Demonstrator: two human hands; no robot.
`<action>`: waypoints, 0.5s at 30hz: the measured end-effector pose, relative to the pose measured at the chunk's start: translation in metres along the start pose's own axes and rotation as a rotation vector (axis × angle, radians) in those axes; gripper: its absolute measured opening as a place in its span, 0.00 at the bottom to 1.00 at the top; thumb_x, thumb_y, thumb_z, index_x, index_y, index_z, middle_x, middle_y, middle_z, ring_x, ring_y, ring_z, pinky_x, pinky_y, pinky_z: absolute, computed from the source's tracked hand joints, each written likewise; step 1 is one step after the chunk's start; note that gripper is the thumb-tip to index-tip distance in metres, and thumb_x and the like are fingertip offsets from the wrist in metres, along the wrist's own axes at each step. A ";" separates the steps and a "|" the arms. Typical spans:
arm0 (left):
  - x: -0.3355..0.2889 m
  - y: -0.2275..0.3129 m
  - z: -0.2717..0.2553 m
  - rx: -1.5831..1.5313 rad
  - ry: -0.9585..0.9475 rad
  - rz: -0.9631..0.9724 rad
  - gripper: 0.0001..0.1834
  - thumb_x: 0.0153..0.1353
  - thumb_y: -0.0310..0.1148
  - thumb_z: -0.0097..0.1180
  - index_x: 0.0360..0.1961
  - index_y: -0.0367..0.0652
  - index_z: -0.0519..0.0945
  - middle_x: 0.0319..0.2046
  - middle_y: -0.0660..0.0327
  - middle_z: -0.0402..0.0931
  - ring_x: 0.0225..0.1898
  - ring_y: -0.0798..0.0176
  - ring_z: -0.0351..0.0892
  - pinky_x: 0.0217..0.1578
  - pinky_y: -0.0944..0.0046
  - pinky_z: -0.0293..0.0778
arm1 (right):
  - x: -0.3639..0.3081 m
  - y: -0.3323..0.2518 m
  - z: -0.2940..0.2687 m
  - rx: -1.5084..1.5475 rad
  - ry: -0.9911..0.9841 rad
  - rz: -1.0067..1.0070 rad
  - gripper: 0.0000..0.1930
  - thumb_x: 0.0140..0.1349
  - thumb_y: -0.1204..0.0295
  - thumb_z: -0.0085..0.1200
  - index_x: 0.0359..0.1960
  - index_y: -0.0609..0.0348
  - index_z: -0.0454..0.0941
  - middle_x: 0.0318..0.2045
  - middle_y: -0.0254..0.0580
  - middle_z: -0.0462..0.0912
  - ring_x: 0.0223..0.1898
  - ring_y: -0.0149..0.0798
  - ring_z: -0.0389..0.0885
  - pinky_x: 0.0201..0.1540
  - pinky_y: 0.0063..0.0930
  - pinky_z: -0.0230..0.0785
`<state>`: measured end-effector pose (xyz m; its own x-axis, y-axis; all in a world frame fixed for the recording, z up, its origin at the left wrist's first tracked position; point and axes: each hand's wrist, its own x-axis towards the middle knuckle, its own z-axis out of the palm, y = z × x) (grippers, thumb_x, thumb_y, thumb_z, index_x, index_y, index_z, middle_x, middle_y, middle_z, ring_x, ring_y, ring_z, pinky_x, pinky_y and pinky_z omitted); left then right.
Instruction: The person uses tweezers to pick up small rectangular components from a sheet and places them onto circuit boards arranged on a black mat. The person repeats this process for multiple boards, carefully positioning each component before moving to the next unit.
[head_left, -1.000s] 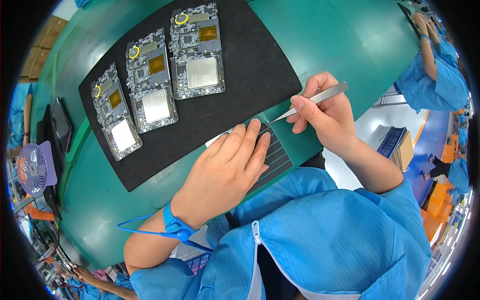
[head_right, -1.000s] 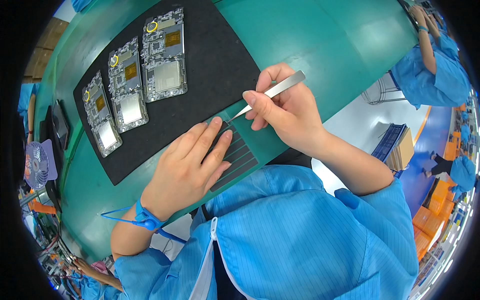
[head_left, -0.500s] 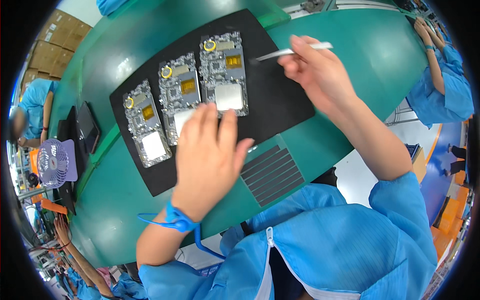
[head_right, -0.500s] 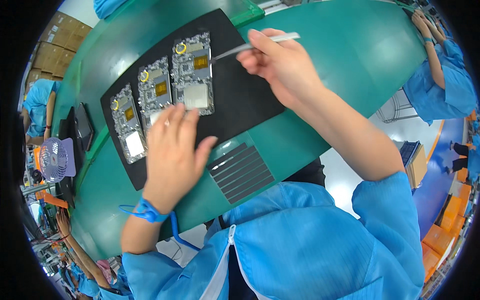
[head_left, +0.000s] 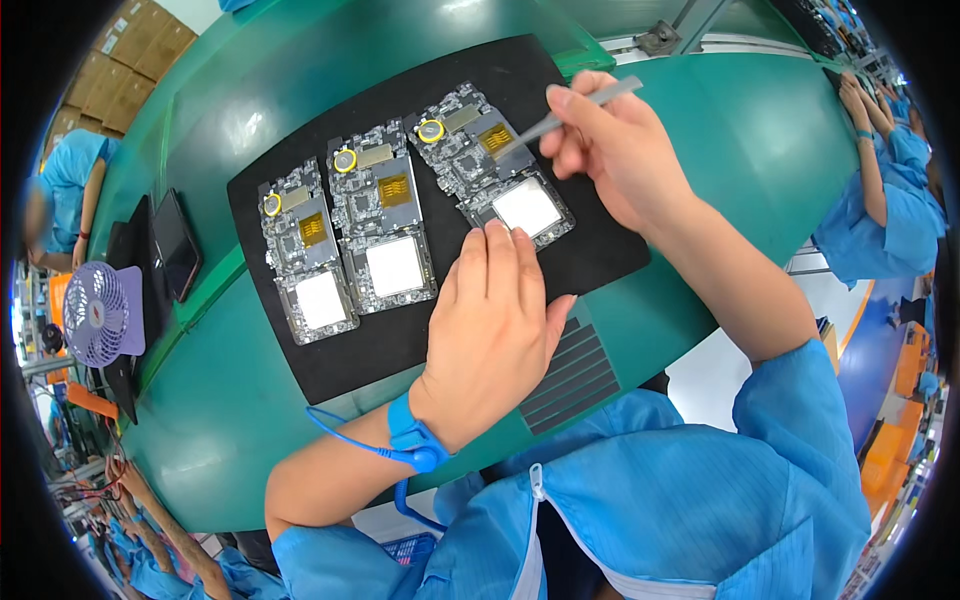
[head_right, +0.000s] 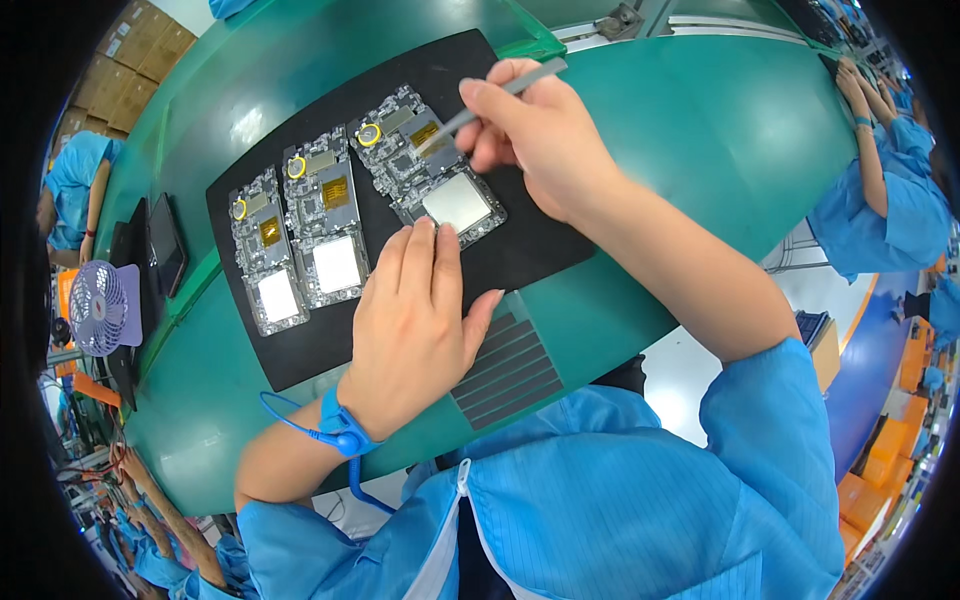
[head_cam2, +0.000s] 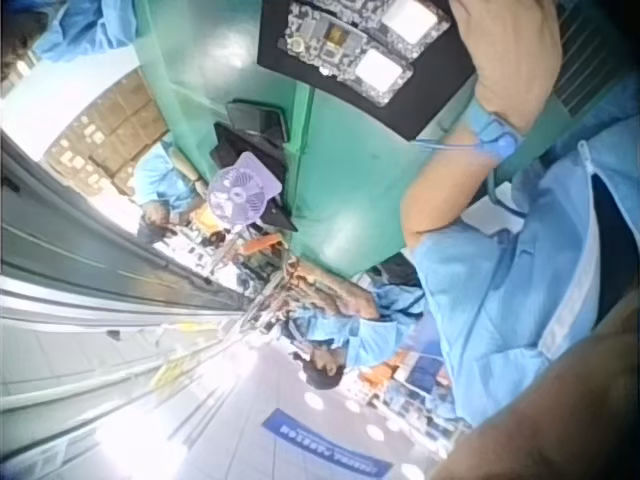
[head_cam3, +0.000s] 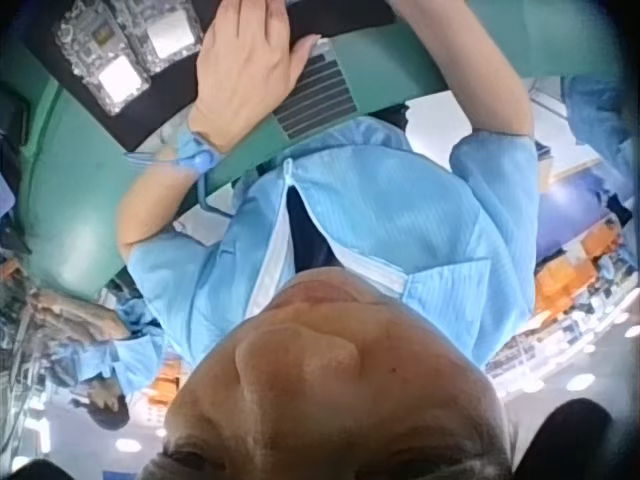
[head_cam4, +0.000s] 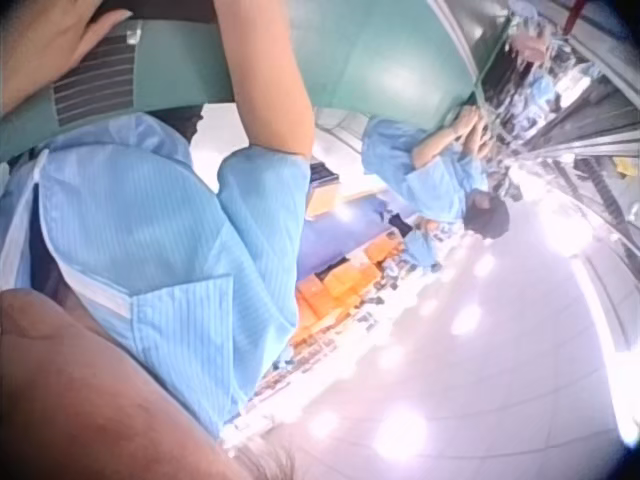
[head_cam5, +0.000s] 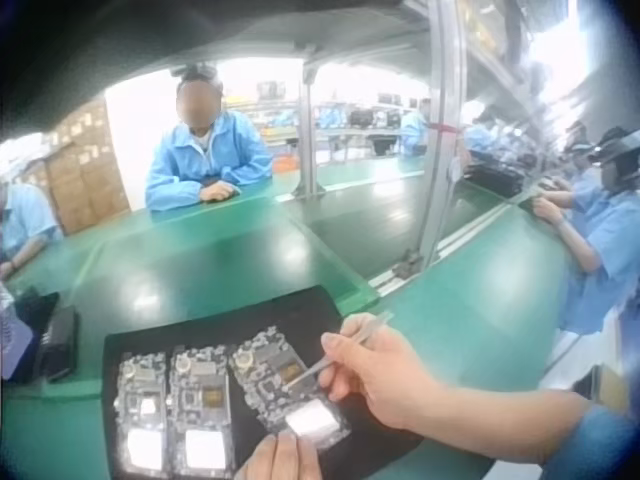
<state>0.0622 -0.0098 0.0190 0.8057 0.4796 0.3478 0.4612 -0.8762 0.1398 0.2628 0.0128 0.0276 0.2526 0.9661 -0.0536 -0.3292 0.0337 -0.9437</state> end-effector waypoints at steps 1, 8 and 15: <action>0.001 -0.001 0.002 0.016 0.005 0.006 0.31 0.50 0.40 0.62 0.48 0.24 0.72 0.45 0.42 0.71 0.49 0.46 0.70 0.48 0.57 0.71 | -0.005 0.002 0.003 -0.033 0.016 -0.011 0.11 0.63 0.68 0.54 0.35 0.57 0.63 0.21 0.43 0.78 0.15 0.28 0.75 0.22 0.17 0.68; -0.001 -0.012 0.009 0.047 0.034 0.066 0.30 0.49 0.39 0.62 0.47 0.24 0.74 0.44 0.43 0.72 0.47 0.47 0.71 0.45 0.59 0.73 | -0.009 0.017 0.006 -0.093 -0.042 -0.025 0.11 0.64 0.71 0.52 0.32 0.59 0.60 0.17 0.41 0.74 0.16 0.28 0.75 0.20 0.24 0.75; -0.001 -0.015 0.009 0.039 0.016 0.086 0.30 0.49 0.39 0.61 0.47 0.24 0.74 0.44 0.42 0.72 0.45 0.47 0.73 0.44 0.60 0.74 | -0.008 0.020 0.004 -0.082 -0.025 -0.057 0.11 0.64 0.73 0.51 0.32 0.60 0.59 0.16 0.40 0.72 0.17 0.28 0.75 0.21 0.25 0.78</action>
<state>0.0577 0.0038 0.0086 0.8371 0.4013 0.3717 0.4048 -0.9115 0.0723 0.2504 0.0063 0.0101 0.2456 0.9693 0.0078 -0.2390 0.0684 -0.9686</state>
